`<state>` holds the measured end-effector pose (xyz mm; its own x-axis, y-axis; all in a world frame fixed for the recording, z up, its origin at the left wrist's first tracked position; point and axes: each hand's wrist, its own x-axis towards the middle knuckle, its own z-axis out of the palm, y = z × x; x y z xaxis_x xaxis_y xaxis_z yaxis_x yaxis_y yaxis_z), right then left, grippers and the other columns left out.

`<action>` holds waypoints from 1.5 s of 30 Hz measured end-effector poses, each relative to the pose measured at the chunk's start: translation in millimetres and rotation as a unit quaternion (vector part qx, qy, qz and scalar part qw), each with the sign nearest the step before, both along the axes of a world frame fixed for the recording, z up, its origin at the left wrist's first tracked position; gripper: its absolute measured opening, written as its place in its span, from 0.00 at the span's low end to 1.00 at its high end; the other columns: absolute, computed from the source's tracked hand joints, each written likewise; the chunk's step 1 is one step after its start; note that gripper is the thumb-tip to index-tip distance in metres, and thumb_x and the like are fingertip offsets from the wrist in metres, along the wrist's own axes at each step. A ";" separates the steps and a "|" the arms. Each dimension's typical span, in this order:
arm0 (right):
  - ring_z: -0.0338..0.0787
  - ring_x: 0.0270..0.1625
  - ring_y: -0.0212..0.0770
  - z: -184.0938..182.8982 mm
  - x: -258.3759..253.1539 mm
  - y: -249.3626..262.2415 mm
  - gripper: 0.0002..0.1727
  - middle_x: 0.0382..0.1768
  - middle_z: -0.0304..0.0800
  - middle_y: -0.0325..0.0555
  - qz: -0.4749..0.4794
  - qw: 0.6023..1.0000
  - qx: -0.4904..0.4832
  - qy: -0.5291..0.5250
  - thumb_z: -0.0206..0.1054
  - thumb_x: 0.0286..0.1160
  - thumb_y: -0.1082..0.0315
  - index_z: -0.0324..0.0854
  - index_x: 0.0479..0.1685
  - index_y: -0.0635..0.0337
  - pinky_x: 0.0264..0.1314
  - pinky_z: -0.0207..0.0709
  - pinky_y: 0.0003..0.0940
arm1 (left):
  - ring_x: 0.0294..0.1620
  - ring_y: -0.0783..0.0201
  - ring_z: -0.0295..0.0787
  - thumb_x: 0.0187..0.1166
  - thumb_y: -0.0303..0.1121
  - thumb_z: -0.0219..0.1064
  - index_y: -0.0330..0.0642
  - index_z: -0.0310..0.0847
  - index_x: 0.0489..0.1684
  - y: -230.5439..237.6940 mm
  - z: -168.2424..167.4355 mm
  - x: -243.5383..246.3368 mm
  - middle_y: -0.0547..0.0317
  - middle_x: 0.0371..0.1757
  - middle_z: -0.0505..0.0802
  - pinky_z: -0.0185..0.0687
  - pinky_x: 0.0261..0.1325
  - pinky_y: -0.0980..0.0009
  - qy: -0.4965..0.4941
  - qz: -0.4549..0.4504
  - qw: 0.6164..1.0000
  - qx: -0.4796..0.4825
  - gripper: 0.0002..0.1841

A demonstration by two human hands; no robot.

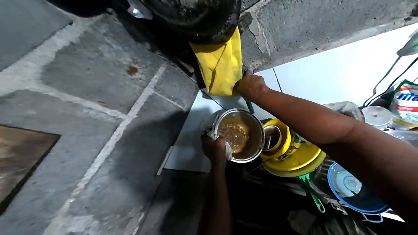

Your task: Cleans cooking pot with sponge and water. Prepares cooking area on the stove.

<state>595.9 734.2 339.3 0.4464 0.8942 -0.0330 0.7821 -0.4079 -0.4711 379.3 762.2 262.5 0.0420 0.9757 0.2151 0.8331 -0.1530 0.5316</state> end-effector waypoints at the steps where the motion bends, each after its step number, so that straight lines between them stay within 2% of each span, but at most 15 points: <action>1: 0.85 0.69 0.66 1.8 0.3 -1.0 0.19 0.65 0.85 0.66 0.006 1.000 -0.014 0.000 0.55 0.90 0.61 0.85 0.59 0.68 0.60 0.78 0.67 | 0.70 0.39 0.82 0.74 0.34 0.75 0.28 0.70 0.76 0.6 1.1 3.6 0.30 0.66 0.86 0.74 0.73 0.43 0.023 0.002 1.000 -0.010 0.32; 9: 0.83 0.70 0.69 -1.2 21.1 -4.9 0.14 0.66 0.83 0.68 0.104 0.993 -0.028 -0.054 0.63 0.82 0.71 0.84 0.58 0.70 0.60 0.77 0.72 | 0.68 0.35 0.83 0.73 0.37 0.74 0.30 0.69 0.76 18.0 -1.5 25.3 0.29 0.63 0.86 0.75 0.69 0.38 0.112 -0.026 0.992 -0.054 0.33; 12: 0.84 0.70 0.68 -9.1 31.9 -4.1 0.18 0.66 0.84 0.67 0.103 0.995 0.010 -0.008 0.57 0.89 0.63 0.82 0.65 0.67 0.63 0.76 0.72 | 0.67 0.35 0.84 0.73 0.38 0.74 0.31 0.70 0.75 22.1 -1.3 33.8 0.30 0.61 0.88 0.75 0.68 0.36 0.127 -0.041 0.989 -0.069 0.32; 14: 0.88 0.66 0.62 -36.7 43.8 -2.1 0.25 0.61 0.88 0.64 0.092 0.984 0.114 0.099 0.51 0.94 0.53 0.80 0.67 0.65 0.66 0.78 0.65 | 0.67 0.36 0.84 0.73 0.39 0.74 0.32 0.70 0.75 23.7 0.6 38.9 0.31 0.62 0.88 0.75 0.68 0.36 0.153 -0.048 0.983 -0.084 0.32; 15: 0.91 0.59 0.56 -59.3 46.0 -2.8 0.26 0.57 0.89 0.62 0.081 0.958 0.187 0.202 0.50 0.95 0.51 0.79 0.67 0.67 0.64 0.82 0.57 | 0.67 0.35 0.84 0.73 0.39 0.74 0.32 0.71 0.75 24.1 2.1 40.8 0.31 0.62 0.88 0.75 0.68 0.36 0.162 -0.053 0.981 -0.090 0.33; 17: 0.89 0.42 0.40 -109.7 34.7 -10.9 0.25 0.50 0.85 0.51 0.039 0.845 0.260 0.466 0.45 0.97 0.54 0.75 0.71 0.65 0.49 0.86 0.37 | 0.68 0.34 0.83 0.72 0.37 0.74 0.30 0.71 0.74 25.8 6.6 44.6 0.29 0.63 0.87 0.75 0.68 0.35 0.172 -0.064 0.977 -0.108 0.32; 19: 0.82 0.33 0.31 -156.4 14.0 -21.4 0.18 0.42 0.83 0.43 -0.007 0.754 0.222 0.619 0.49 0.95 0.61 0.75 0.69 0.61 0.39 0.79 0.29 | 0.68 0.34 0.82 0.72 0.36 0.73 0.29 0.73 0.72 29.5 11.5 47.4 0.28 0.63 0.86 0.74 0.68 0.35 0.192 -0.076 0.970 -0.127 0.30; 20: 0.82 0.35 0.31 -175.3 5.8 -23.8 0.15 0.43 0.83 0.43 -0.009 0.751 0.183 0.635 0.52 0.93 0.66 0.76 0.68 0.60 0.40 0.79 0.28 | 0.68 0.34 0.82 0.72 0.35 0.74 0.28 0.73 0.71 31.1 13.6 48.2 0.28 0.63 0.86 0.74 0.68 0.35 0.207 -0.082 0.965 -0.137 0.30; 22: 0.88 0.48 0.38 -193.4 -3.6 -23.9 0.14 0.51 0.88 0.51 0.017 0.838 0.139 0.528 0.58 0.89 0.71 0.80 0.66 0.65 0.57 0.82 0.36 | 0.67 0.33 0.82 0.72 0.36 0.74 0.27 0.74 0.69 34.9 16.8 50.4 0.27 0.62 0.86 0.74 0.68 0.34 0.239 -0.091 0.954 -0.155 0.30; 24: 0.91 0.59 0.56 -196.4 -6.3 -21.2 0.14 0.58 0.90 0.61 0.044 0.928 0.179 0.324 0.66 0.81 0.73 0.85 0.62 0.67 0.67 0.82 0.55 | 0.66 0.33 0.83 0.73 0.36 0.74 0.26 0.74 0.68 36.8 20.3 53.1 0.27 0.61 0.86 0.75 0.66 0.34 0.261 -0.090 0.944 -0.178 0.29; 27: 0.84 0.68 0.65 -205.4 -7.8 -12.8 0.33 0.71 0.80 0.62 0.062 0.974 0.167 0.142 0.79 0.71 0.63 0.76 0.77 0.59 0.67 0.81 0.62 | 0.60 0.33 0.85 0.74 0.38 0.73 0.26 0.77 0.63 36.3 19.5 55.2 0.27 0.57 0.87 0.78 0.60 0.34 0.270 -0.087 0.939 -0.191 0.26; 30: 0.82 0.72 0.64 -220.0 -15.4 -2.5 0.42 0.74 0.79 0.59 0.070 0.991 0.094 0.068 0.80 0.69 0.51 0.71 0.83 0.60 0.71 0.76 0.63 | 0.62 0.33 0.84 0.76 0.40 0.72 0.26 0.79 0.60 35.2 19.3 61.6 0.27 0.58 0.87 0.76 0.62 0.33 0.271 -0.087 0.936 -0.208 0.25; 34: 0.88 0.66 0.64 -223.5 -20.6 3.4 0.24 0.64 0.87 0.63 0.062 0.994 0.082 0.025 0.67 0.81 0.63 0.78 0.72 0.66 0.69 0.78 0.61 | 0.62 0.34 0.84 0.79 0.41 0.69 0.25 0.80 0.56 35.5 21.8 69.4 0.27 0.57 0.87 0.75 0.62 0.34 0.295 -0.097 0.922 -0.230 0.23; 40: 0.87 0.67 0.66 -213.6 -18.5 5.3 0.26 0.61 0.88 0.64 0.040 0.998 0.017 0.055 0.70 0.79 0.59 0.75 0.70 0.65 0.63 0.79 0.64 | 0.62 0.36 0.84 0.79 0.41 0.67 0.25 0.82 0.52 39.4 19.8 80.6 0.30 0.56 0.88 0.76 0.62 0.35 0.311 -0.111 0.911 -0.247 0.21; 45: 0.87 0.66 0.68 -207.7 -15.5 4.6 0.19 0.59 0.88 0.66 0.020 0.997 0.003 0.075 0.61 0.87 0.61 0.76 0.67 0.65 0.58 0.81 0.65 | 0.63 0.35 0.84 0.79 0.40 0.67 0.26 0.79 0.58 35.3 14.2 82.7 0.29 0.58 0.87 0.76 0.63 0.35 0.295 -0.104 0.918 -0.244 0.23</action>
<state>580.4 738.8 131.7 0.3999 0.9120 -0.0911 0.7182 -0.3736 -0.5871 462.0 797.5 276.7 0.2070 0.9078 -0.3649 0.9777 -0.2052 0.0441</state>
